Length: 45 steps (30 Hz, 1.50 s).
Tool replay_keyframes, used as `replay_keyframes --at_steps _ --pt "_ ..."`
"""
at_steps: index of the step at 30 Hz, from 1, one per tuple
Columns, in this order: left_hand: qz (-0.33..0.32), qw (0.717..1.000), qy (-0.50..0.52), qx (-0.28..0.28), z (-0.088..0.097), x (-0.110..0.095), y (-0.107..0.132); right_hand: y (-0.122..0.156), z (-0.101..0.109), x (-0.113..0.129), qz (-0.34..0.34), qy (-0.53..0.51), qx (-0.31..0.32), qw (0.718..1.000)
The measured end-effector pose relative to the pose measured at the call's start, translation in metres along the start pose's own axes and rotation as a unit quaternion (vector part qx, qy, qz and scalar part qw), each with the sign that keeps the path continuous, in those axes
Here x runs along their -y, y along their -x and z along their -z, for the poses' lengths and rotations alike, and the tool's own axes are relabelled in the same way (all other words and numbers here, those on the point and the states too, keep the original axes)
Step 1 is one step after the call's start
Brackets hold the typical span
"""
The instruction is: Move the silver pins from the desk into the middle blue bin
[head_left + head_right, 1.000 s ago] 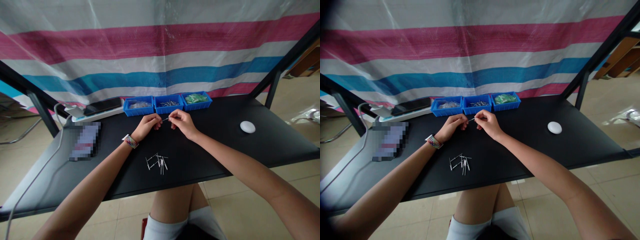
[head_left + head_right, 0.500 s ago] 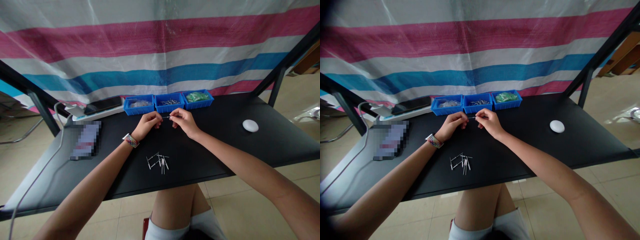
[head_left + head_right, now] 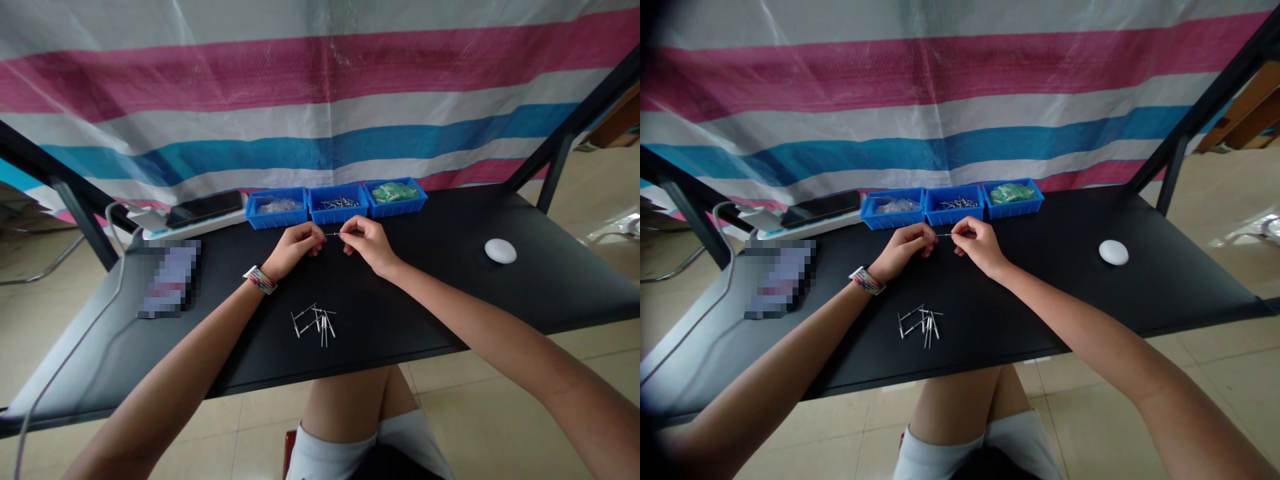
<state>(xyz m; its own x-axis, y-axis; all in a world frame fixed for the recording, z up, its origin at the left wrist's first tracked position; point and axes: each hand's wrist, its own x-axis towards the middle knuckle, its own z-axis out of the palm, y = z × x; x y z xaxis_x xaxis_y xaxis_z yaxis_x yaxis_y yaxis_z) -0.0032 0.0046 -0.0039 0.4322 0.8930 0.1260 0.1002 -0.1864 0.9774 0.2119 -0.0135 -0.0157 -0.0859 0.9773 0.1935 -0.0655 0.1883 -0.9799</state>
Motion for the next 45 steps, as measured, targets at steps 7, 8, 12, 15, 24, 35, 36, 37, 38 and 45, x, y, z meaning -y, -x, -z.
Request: replay_keyframes --at_steps 7,8,12,15,24,35,36,37,38,45 --pt "0.002 1.0 -0.007 -0.006 -0.0017 -0.0011 0.0 0.0009 -0.0008 -0.0021 0.014 0.028 -0.007 0.999" --pt "0.001 1.0 -0.008 -0.006 -0.0017 -0.0012 0.0 0.0009 -0.0009 -0.0025 0.013 0.028 -0.007 0.999" --pt "-0.009 1.0 -0.012 -0.009 -0.0018 -0.0014 0.0003 0.0001 -0.0007 -0.0031 0.007 0.021 -0.002 1.0" --pt "-0.013 1.0 -0.014 -0.016 -0.0026 -0.0028 0.0008 -0.0009 0.0005 -0.0024 -0.008 0.009 0.002 1.0" --pt "-0.022 0.999 -0.015 -0.019 -0.0035 -0.0032 0.0013 -0.0016 0.0028 -0.0041 -0.018 -0.014 0.0 1.0" --pt "-0.004 0.999 -0.044 -0.007 -0.003 -0.0017 0.0004 -0.0005 0.0006 -0.0046 -0.003 -0.011 -0.014 1.0" --pt "-0.005 0.999 -0.044 -0.007 -0.0031 -0.0018 0.0005 -0.0005 0.0005 -0.0046 -0.003 -0.01 -0.013 1.0" --pt "-0.007 0.999 -0.043 -0.008 -0.0033 -0.002 0.0006 -0.0006 0.0004 -0.0045 -0.006 -0.009 -0.01 1.0" --pt "-0.009 0.999 -0.041 -0.009 -0.0036 -0.0023 0.0008 -0.0007 0.0003 -0.0043 -0.01 -0.009 -0.007 1.0" --pt "-0.021 0.999 -0.014 -0.024 -0.0052 -0.0041 0.0013 -0.0014 0.0015 -0.0005 -0.023 -0.018 0.012 1.0"
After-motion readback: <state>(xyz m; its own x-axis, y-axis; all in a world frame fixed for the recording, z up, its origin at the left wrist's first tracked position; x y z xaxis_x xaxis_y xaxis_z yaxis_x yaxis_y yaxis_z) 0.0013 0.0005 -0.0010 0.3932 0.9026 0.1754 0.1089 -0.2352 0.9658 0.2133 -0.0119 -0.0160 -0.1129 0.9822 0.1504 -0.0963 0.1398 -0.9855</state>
